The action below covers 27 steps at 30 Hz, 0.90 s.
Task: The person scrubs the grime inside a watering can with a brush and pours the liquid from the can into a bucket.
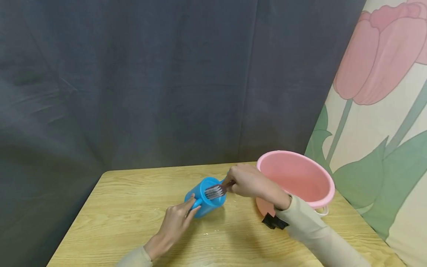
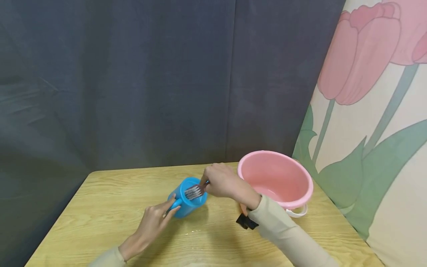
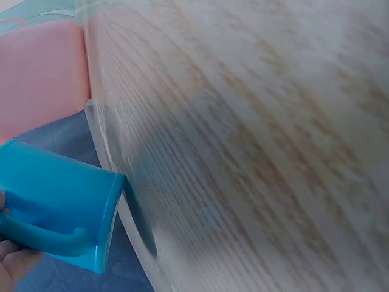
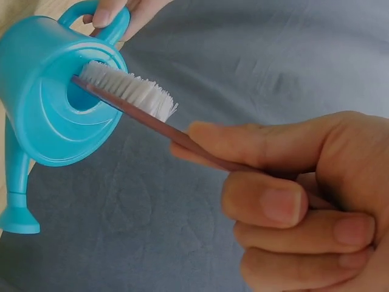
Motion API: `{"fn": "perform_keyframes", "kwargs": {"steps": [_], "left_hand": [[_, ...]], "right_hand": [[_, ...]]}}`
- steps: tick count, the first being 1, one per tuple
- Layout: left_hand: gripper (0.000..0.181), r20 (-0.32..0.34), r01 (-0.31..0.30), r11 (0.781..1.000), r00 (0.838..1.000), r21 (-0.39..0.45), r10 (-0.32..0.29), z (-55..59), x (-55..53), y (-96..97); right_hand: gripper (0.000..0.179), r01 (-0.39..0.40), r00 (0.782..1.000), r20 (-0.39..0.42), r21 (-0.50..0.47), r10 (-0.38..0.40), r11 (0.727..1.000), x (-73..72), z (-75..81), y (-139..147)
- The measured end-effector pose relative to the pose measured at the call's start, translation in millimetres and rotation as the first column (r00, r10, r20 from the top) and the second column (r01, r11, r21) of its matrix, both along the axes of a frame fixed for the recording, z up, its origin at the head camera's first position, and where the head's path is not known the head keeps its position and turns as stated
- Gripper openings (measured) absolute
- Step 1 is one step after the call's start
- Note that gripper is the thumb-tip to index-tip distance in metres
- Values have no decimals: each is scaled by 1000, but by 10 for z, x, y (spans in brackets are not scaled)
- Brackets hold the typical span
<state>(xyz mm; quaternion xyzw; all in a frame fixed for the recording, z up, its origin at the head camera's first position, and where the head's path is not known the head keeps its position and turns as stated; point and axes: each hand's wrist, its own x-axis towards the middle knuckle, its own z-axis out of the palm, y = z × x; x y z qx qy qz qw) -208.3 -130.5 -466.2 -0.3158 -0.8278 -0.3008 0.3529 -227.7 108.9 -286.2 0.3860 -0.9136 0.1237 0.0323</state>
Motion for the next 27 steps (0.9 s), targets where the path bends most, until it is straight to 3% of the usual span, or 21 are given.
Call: {"fn": "perform_keyframes", "kwargs": {"steps": [3,10,19,27], "left_hand": [[30,-37,5,1000,999,-24,-6,18,11,4],[29,-61,10,999,998,-36,-12,30,4,10],[29,-1,-8,999,1000,40,8,2,8,-31],[22,-32,-10,1000,999,5,10,32,6,3]], "right_hand": [[19,3,1000,-8,-5,-3,1000,32,20,17],[32,55,990,-130,-12,-56,998,186,-108,-49],[20,98,990,-91,-101,-107,990,117,-251,-25],[43,56,981,-178,-106,-74,993,127,-198,31]]}}
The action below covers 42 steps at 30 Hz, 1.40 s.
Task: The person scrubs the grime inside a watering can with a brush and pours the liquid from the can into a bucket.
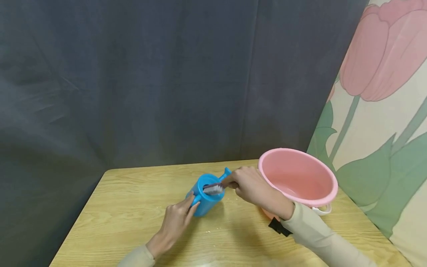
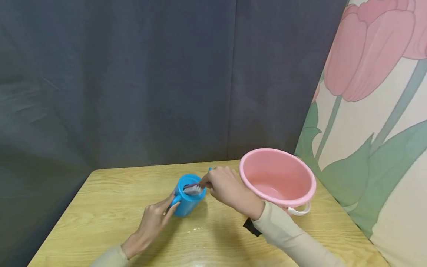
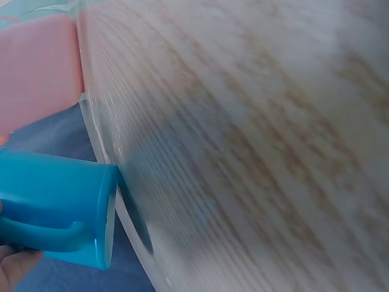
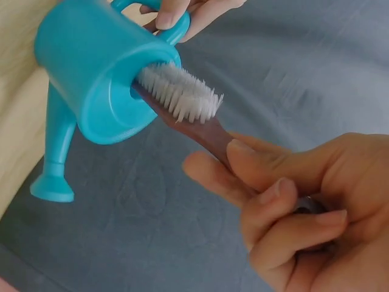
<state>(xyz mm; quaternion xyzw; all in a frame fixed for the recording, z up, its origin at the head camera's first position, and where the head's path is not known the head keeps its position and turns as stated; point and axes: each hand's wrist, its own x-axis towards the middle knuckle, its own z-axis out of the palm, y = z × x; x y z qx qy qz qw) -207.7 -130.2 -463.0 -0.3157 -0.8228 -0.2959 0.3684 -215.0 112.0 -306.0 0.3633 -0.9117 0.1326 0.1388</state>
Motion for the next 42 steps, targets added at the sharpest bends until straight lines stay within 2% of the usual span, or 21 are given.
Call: {"fn": "perform_keyframes", "kwargs": {"steps": [5,10,15,20,23,28,31,33,39,42], "left_hand": [[21,17,10,1000,1000,-11,-10,20,2,13],[27,2,4,999,1000,-40,-4,28,-11,27],[18,-10,2,997,1000,-78,-3,60,-11,72],[11,-18,11,997,1000,-82,-12,91,11,109],[12,-11,13,996,1000,-84,-14,99,22,117],[11,-3,9,998,1000,-66,-9,77,43,106],[16,7,18,998,1000,-62,-18,68,56,108],[22,20,27,998,999,-57,-26,67,58,109],[22,53,42,999,998,-4,-42,87,43,78],[19,57,46,999,997,8,-47,100,29,67]], "right_hand": [[44,78,996,-57,79,-74,994,43,4,-37],[45,134,987,-104,120,-122,984,84,29,-95],[47,148,979,-166,173,-120,974,122,97,-126],[43,143,974,-206,212,-99,967,128,156,-169],[43,128,976,-201,220,-84,967,112,171,-166],[41,74,994,-87,146,-62,987,14,177,-99],[35,65,998,-32,117,-62,991,-47,147,-79],[33,72,997,-42,130,-67,989,-57,102,-91],[41,92,985,-161,154,-67,984,-5,-29,-192],[41,97,986,-149,135,-77,986,-23,-17,-221]]}}
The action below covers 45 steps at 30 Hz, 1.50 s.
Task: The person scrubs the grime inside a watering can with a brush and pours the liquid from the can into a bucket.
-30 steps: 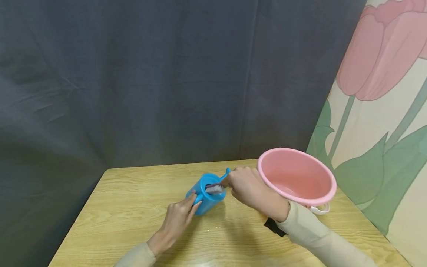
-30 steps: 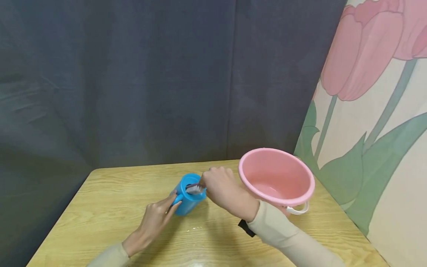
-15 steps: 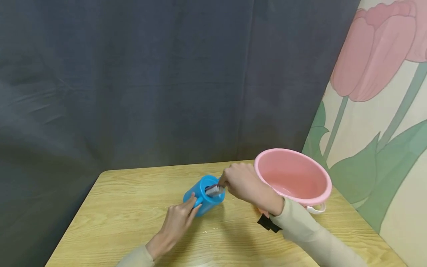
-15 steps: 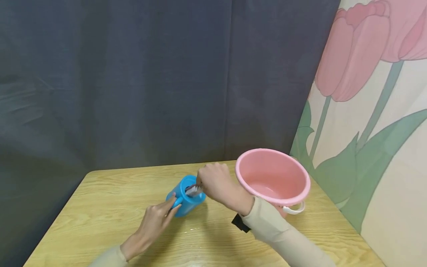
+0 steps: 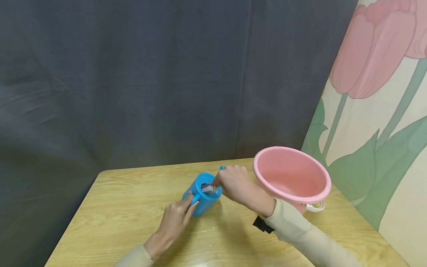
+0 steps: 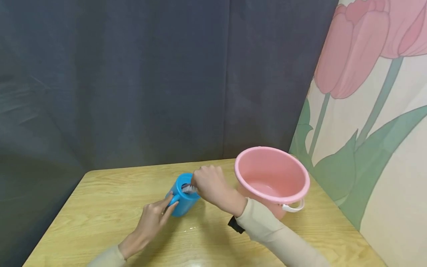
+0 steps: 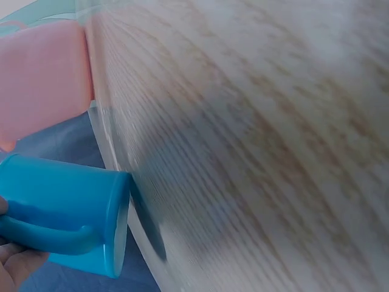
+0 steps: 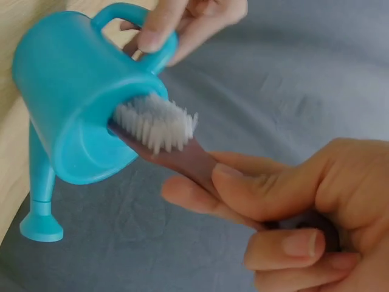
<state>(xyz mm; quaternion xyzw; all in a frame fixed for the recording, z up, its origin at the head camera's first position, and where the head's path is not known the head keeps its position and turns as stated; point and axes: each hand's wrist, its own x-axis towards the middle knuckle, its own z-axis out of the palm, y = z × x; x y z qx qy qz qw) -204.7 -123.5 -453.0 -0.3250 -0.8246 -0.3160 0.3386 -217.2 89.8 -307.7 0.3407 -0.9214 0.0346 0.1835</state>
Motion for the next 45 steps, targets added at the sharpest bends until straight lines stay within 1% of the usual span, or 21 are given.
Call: {"fn": "perform_keyframes", "kwargs": {"steps": [4,7,12,16,19,24,30,32,35,38,41,45], "left_hand": [[18,-3,5,1000,1000,5,-5,2,-8,-7],[18,-6,4,1000,1000,8,-4,-13,0,-13],[22,3,-5,1000,1000,6,5,-24,15,-27],[26,12,4,1000,1000,8,-4,-18,34,-20],[29,8,0,1000,1000,7,0,-15,36,-23],[31,20,-3,1000,1000,24,2,-18,24,-29],[32,35,-8,999,999,48,6,-37,18,-58],[32,43,-13,999,999,50,11,-42,18,-52],[32,61,-21,999,998,45,18,-50,32,-49],[33,72,-26,998,997,50,23,-55,50,-46],[35,82,-23,998,996,57,19,-48,48,-36],[36,83,-10,999,997,39,7,-28,31,-28]], "right_hand": [[36,4,997,79,-21,-3,1000,-56,54,-1],[32,11,993,117,-26,-8,1000,-68,54,-6],[32,7,993,121,-36,-3,999,-64,48,-10],[31,14,992,128,-47,-8,999,-62,51,20],[32,18,991,130,-52,-11,998,-71,43,18],[35,14,992,127,-61,-6,998,-85,49,-21],[25,-10,990,142,-44,16,999,-128,80,-99],[22,1,990,142,-39,5,999,-136,87,-108],[20,23,986,164,-23,-19,999,-135,79,-120],[20,23,982,186,-11,-21,1000,-128,66,-128],[20,25,984,177,-19,-21,1000,-127,68,-118],[23,34,985,171,-34,-28,999,-124,80,-84]]}}
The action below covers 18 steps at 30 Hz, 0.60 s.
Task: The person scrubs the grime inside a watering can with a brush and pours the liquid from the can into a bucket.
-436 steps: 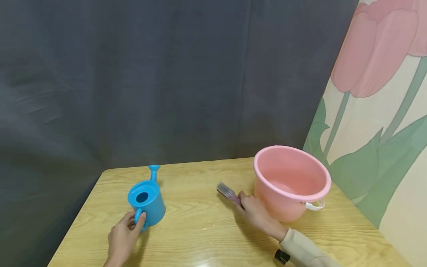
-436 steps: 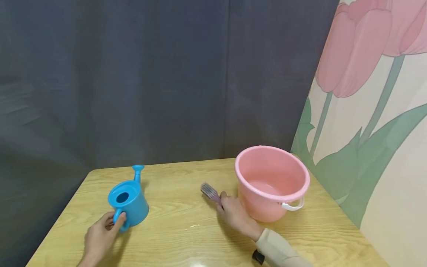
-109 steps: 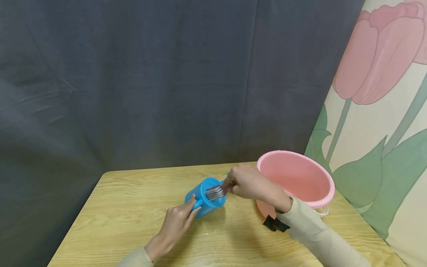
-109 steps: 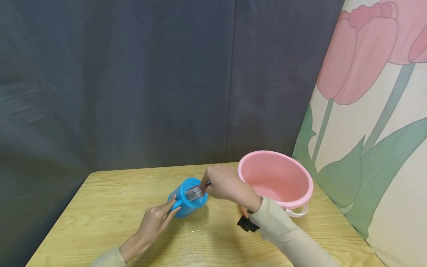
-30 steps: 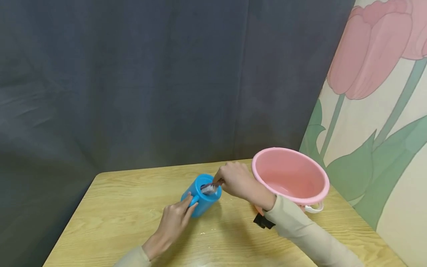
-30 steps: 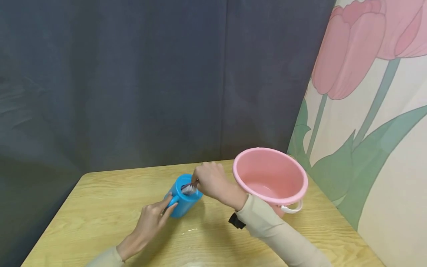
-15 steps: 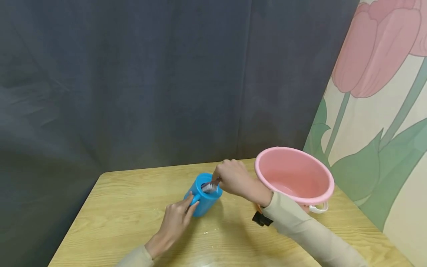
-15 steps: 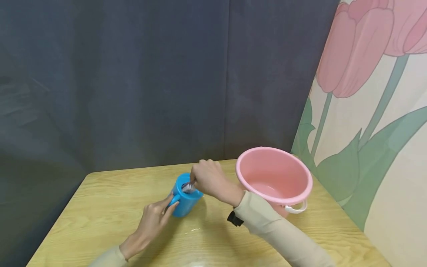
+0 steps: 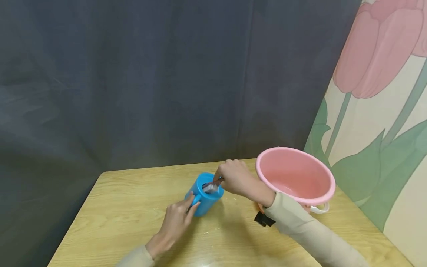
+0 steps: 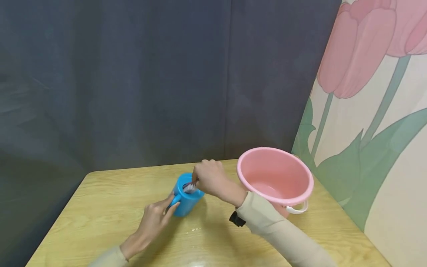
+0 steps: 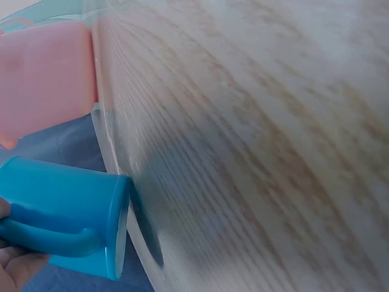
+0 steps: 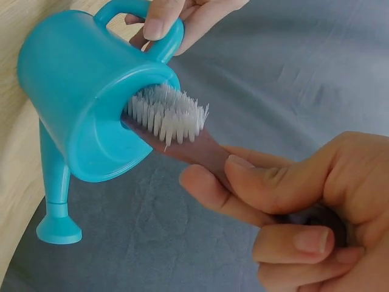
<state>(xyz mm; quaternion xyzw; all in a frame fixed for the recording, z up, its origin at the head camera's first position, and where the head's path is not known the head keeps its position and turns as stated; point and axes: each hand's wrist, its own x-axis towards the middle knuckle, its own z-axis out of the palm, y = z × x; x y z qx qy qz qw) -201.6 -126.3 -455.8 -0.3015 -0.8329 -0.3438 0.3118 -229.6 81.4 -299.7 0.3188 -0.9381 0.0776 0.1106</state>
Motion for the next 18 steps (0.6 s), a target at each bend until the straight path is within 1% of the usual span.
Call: {"fn": "perform_keyframes", "kwargs": {"steps": [2,6,8,13,18], "left_hand": [[36,2,3,1000,1000,1,-3,2,1,6],[35,-7,-11,1000,1000,16,11,-5,11,11],[35,-13,-14,1000,1000,21,14,-9,17,14],[35,-18,-16,1000,1000,22,17,-21,19,26],[36,-7,-22,999,1000,23,22,-23,-3,40]], "right_hand": [[23,-8,1000,-7,-3,8,1000,6,-9,17],[22,-19,1000,-9,-3,19,1000,15,-32,19],[22,-17,1000,7,-7,17,1000,18,-35,11],[22,-11,1000,18,-25,12,1000,23,-40,3],[23,-22,1000,-10,-15,22,1000,-4,-38,-16]]}}
